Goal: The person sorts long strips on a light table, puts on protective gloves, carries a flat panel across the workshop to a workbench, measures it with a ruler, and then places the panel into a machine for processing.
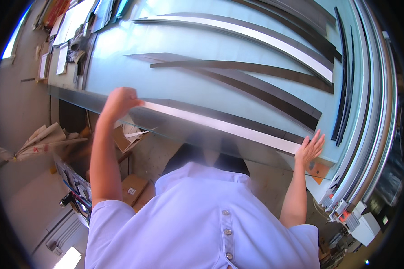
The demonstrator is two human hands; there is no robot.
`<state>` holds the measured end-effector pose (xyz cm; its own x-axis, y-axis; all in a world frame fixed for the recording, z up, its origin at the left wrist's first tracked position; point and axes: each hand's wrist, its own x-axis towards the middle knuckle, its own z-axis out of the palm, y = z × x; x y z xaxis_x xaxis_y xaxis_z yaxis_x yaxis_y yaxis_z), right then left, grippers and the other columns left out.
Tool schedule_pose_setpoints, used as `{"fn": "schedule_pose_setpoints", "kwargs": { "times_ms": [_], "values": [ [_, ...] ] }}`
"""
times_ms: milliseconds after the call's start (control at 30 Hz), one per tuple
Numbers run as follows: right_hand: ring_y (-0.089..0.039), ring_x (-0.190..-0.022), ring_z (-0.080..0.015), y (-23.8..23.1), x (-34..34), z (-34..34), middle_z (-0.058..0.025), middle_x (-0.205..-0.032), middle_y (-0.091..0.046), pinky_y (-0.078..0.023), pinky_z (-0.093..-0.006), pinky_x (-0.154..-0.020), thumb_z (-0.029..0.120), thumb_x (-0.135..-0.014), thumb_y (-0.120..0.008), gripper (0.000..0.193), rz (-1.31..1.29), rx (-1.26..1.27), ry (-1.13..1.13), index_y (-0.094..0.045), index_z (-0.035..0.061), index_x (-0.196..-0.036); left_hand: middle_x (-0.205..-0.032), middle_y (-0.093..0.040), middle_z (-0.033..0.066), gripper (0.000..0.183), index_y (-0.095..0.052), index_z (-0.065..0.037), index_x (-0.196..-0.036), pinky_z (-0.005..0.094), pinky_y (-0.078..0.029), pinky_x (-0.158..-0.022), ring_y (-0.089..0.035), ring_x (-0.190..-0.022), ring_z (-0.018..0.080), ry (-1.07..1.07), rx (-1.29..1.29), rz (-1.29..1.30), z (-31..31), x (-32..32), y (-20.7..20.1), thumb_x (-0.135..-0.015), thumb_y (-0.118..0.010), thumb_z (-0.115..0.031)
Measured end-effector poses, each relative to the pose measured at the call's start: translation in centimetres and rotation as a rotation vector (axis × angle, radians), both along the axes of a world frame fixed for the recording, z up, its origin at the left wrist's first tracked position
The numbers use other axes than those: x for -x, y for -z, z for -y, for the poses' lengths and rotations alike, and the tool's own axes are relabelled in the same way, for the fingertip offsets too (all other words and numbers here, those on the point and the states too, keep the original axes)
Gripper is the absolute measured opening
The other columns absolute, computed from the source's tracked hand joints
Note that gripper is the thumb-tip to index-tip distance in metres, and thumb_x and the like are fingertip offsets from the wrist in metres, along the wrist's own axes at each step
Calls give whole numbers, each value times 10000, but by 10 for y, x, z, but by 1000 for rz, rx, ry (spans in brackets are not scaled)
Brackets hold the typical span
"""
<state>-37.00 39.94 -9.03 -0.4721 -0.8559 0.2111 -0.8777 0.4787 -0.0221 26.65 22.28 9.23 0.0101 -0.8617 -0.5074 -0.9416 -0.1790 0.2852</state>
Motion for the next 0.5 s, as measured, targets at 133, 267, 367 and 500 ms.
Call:
{"fn": "schedule_pose_setpoints", "kwargs": {
  "times_ms": [133, 267, 367, 500],
  "values": [
    [-211, -1487, -328, 1, 1, -1, -118, -1619, -227, -133, -577, -1173, 443, -1016, -401, 603, -12, -7, -15, -273, 240, -1569, -717, -663, 163, 294, -692, 6, -792, 404, -492, -640, -632, -674, 331, -14, 55, 57, -7, -3, 58, -729, -813, -254],
    [-217, -1483, -337, 3, 3, -2, -125, -1618, -227, -139, -573, -1171, 450, -1017, -393, 605, -25, -7, -28, -274, 232, -1569, -775, -691, 187, 304, -701, 8, -818, 423, -504, -674, -653, -738, 367, -29, 31, 59, -9, -7, 83, -730, -816, -260],
    [-223, -1480, -338, 6, 5, -7, -130, -1617, -227, -145, -569, -1169, 449, -1019, -388, 603, -40, -8, -29, -274, 227, -1569, -752, -679, 189, 313, -693, 23, -825, 426, -502, -648, -640, -688, 356, -33, 18, 24, -8, -9, 84, -736, -816, -250],
    [-230, -1478, -338, 1, 3, -2, -132, -1616, -230, -151, -569, -1167, 451, -1021, -384, 607, -42, -11, -36, -271, 217, -1570, -685, -642, 183, 320, -674, 40, -811, 426, -488, -579, -596, -576, 330, -60, -45, -5, -4, -11, 86, -739, -819, -237]
  ]
}}
